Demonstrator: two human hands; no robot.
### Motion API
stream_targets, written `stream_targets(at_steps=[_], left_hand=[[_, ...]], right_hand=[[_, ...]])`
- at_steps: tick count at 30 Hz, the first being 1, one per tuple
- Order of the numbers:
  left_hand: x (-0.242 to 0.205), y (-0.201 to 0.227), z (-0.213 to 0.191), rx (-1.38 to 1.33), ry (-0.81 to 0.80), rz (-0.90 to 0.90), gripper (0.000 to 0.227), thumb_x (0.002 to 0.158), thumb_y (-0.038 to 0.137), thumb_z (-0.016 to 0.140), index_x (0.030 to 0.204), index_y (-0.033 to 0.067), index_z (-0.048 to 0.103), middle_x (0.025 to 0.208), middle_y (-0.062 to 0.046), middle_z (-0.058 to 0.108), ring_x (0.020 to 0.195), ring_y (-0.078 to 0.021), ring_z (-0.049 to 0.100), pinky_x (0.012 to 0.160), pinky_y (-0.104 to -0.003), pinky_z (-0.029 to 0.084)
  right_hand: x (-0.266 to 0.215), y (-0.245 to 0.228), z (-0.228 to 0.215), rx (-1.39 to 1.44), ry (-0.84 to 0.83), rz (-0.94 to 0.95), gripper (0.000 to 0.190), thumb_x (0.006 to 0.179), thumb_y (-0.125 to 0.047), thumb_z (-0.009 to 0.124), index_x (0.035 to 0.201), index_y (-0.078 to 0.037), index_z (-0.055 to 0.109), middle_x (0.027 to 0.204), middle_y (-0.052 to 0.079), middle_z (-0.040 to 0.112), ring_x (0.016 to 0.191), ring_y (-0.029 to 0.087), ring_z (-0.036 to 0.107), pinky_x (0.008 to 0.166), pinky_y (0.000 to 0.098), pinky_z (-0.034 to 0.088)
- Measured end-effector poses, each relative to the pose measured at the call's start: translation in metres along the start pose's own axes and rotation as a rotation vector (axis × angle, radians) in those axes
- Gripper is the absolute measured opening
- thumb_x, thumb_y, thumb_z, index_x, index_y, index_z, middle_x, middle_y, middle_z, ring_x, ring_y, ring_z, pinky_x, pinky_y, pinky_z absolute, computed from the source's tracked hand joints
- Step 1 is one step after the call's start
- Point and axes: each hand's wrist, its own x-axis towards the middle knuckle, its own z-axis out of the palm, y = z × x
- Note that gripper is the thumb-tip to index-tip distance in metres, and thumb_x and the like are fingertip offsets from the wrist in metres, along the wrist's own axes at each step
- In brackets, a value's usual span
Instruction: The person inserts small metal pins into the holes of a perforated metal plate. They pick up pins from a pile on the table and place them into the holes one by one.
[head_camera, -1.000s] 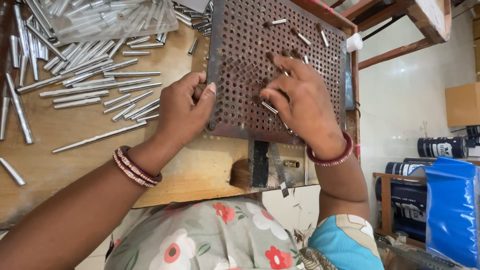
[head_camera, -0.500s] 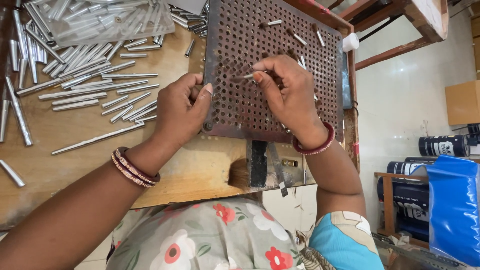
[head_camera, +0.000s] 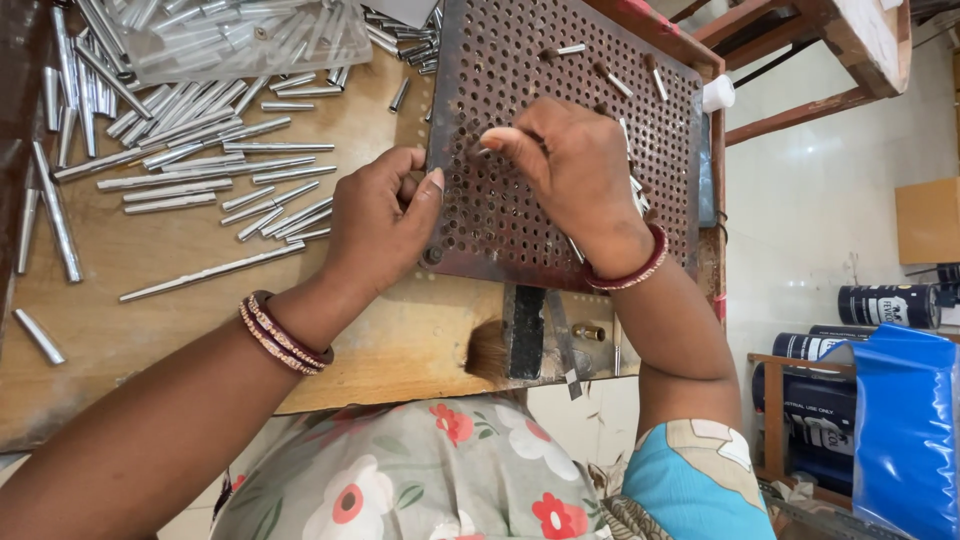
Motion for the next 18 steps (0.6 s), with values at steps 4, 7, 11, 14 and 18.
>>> stream_targets(at_steps=[4,7,11,14,18], left_hand=[[0.0,0.001,-0.001,0.032,-0.003,-0.011,0.014,0.099,0.015,0.068,0.103,0.0021,0.07,0.06,-0.001,0.058,0.053,-0.006,0.049,0.051,-0.026,0.041],[0.0,0.002,-0.001,0.052,-0.006,-0.002,0.014,0.098,0.014,0.068,0.105,0.0023,0.071,0.06,0.0,0.059,0.052,-0.0061,0.049,0.051,-0.026,0.041],[-0.001,-0.001,0.001,0.028,0.002,-0.006,0.015,0.099,0.015,0.068,0.105,0.0019,0.071,0.061,0.0,0.058,0.055,-0.0055,0.048,0.052,-0.026,0.041],[-0.002,-0.001,0.001,0.047,0.01,0.001,0.015,0.1,0.015,0.069,0.106,0.0016,0.072,0.061,-0.001,0.058,0.055,-0.0057,0.047,0.053,-0.025,0.041],[-0.001,-0.003,0.001,0.048,0.005,0.018,0.015,0.1,0.014,0.068,0.107,0.0017,0.072,0.063,0.001,0.06,0.056,-0.0043,0.049,0.053,-0.024,0.041]], right_hand=[[0.011,-0.007,0.012,-0.251,0.031,-0.054,0.044,0.096,-0.043,0.08,0.083,-0.002,0.069,0.07,0.012,0.064,0.062,0.03,0.063,0.056,0.0397,0.049],[0.01,-0.003,0.014,-0.296,0.072,-0.181,0.047,0.102,-0.045,0.075,0.082,-0.003,0.065,0.089,0.011,0.071,0.074,0.03,0.067,0.064,0.0395,0.054],[-0.002,-0.007,-0.008,-0.257,-0.034,-0.171,0.039,0.102,-0.038,0.073,0.089,-0.003,0.068,0.11,0.016,0.071,0.093,0.034,0.069,0.081,0.044,0.055],[-0.018,-0.01,-0.026,-0.172,-0.061,-0.108,0.019,0.106,-0.019,0.067,0.113,-0.002,0.069,0.128,0.019,0.067,0.111,0.037,0.067,0.095,0.0443,0.055],[-0.03,-0.014,-0.031,-0.102,-0.117,-0.122,0.047,0.099,0.006,0.055,0.142,-0.011,0.064,0.141,0.022,0.061,0.124,0.038,0.064,0.107,0.044,0.052]])
